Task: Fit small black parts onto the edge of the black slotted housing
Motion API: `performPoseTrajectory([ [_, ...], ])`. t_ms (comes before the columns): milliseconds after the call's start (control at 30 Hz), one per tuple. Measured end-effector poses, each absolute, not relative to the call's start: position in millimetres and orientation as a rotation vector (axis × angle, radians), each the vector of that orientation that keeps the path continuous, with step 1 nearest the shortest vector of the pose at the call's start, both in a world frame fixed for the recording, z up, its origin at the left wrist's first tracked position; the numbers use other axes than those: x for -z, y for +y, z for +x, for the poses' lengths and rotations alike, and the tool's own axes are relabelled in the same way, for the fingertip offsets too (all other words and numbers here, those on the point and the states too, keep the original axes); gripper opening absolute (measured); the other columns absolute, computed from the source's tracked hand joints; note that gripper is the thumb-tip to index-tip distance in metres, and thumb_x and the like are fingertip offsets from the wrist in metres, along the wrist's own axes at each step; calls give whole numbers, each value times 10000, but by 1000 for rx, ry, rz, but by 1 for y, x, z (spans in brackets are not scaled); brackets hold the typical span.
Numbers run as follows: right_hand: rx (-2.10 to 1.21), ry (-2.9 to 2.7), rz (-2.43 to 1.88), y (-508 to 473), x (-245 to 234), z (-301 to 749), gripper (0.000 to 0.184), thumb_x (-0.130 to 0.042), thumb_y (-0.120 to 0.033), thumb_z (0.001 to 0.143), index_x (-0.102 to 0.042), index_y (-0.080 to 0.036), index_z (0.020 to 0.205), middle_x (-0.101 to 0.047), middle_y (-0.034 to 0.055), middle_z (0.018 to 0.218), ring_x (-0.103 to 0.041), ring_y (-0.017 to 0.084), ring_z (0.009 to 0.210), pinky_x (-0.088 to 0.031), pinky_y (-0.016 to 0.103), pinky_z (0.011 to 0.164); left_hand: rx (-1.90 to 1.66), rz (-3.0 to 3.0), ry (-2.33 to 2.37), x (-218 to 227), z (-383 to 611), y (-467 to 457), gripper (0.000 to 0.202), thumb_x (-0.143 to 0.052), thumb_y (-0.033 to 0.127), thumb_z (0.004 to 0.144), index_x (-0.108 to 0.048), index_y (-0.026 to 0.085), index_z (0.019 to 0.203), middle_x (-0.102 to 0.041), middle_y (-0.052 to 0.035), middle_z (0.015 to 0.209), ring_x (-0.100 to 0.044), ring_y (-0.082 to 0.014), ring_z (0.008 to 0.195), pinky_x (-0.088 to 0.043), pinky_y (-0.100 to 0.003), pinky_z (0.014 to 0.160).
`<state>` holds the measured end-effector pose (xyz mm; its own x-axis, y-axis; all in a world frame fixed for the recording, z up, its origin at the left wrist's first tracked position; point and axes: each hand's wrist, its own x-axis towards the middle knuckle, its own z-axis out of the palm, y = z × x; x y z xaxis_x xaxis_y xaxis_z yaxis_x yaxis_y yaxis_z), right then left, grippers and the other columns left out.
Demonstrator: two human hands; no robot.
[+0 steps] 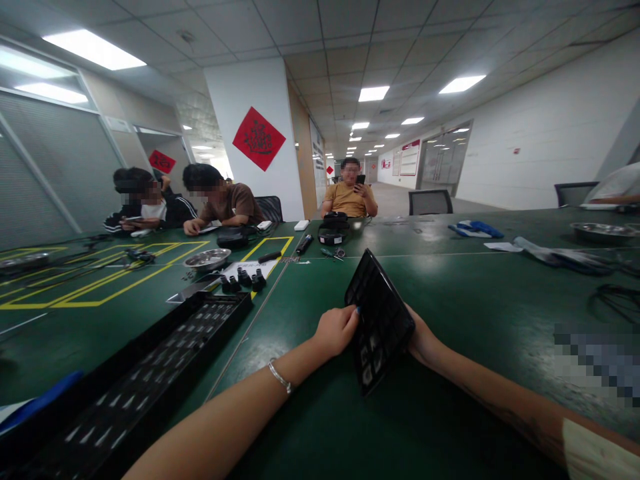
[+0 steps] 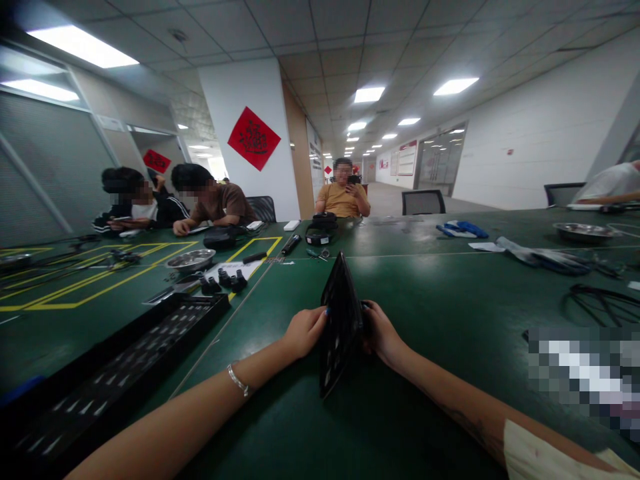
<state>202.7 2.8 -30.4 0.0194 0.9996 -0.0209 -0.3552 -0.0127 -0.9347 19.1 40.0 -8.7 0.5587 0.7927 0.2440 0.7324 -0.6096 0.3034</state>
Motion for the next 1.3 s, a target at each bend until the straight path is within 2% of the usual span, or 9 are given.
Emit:
performPoseTrajectory([
  [233,-1371,-927,-947,0,28,204,366,-538,-336,728,-482,-247,1079,-517,-52,507,-442,119,357,-311,214,308,-542,2607,1293,10,19,40,443,-170,376,924,-554,184,813,-611,-47,749,-578,-181,723,-369,-242,631],
  [500,-1338,-909,-962,6,33,204,326,-530,-332,718,-508,-233,1028,-555,-34,547,-455,125,360,-324,227,311,-530,2592,1298,7,19,39,416,-195,362,921,-551,182,803,-612,-45,754,-578,-182,722,-377,-249,646],
  [633,-1338,-916,-974,7,35,204,316,-538,-349,718,-508,-229,1008,-550,-40,543,-426,107,328,-288,209,279,-525,2586,1304,7,19,39,420,-185,350,923,-550,181,804,-602,-45,731,-578,-186,719,-378,-251,640],
  [767,-1366,-907,-970,5,33,204,365,-538,-338,718,-489,-236,1065,-541,-48,526,-423,109,323,-296,213,283,-522,2523,1354,7,20,39,495,-126,369,932,-546,176,756,-582,-43,665,-571,-182,670,-368,-251,605],
  [1067,-1368,-920,-981,1,28,203,380,-528,-336,731,-467,-216,1086,-559,-46,542,-426,105,311,-302,203,264,-569,2578,1309,9,20,40,469,-136,367,928,-523,183,737,-573,-37,662,-555,-174,645,-355,-248,603],
  [1300,-1356,-923,-943,4,34,205,332,-540,-343,731,-498,-226,1039,-543,-43,529,-487,126,392,-330,201,305,-565,2598,1284,10,18,41,455,-147,373,926,-529,184,767,-587,-37,699,-563,-176,678,-362,-245,618],
])
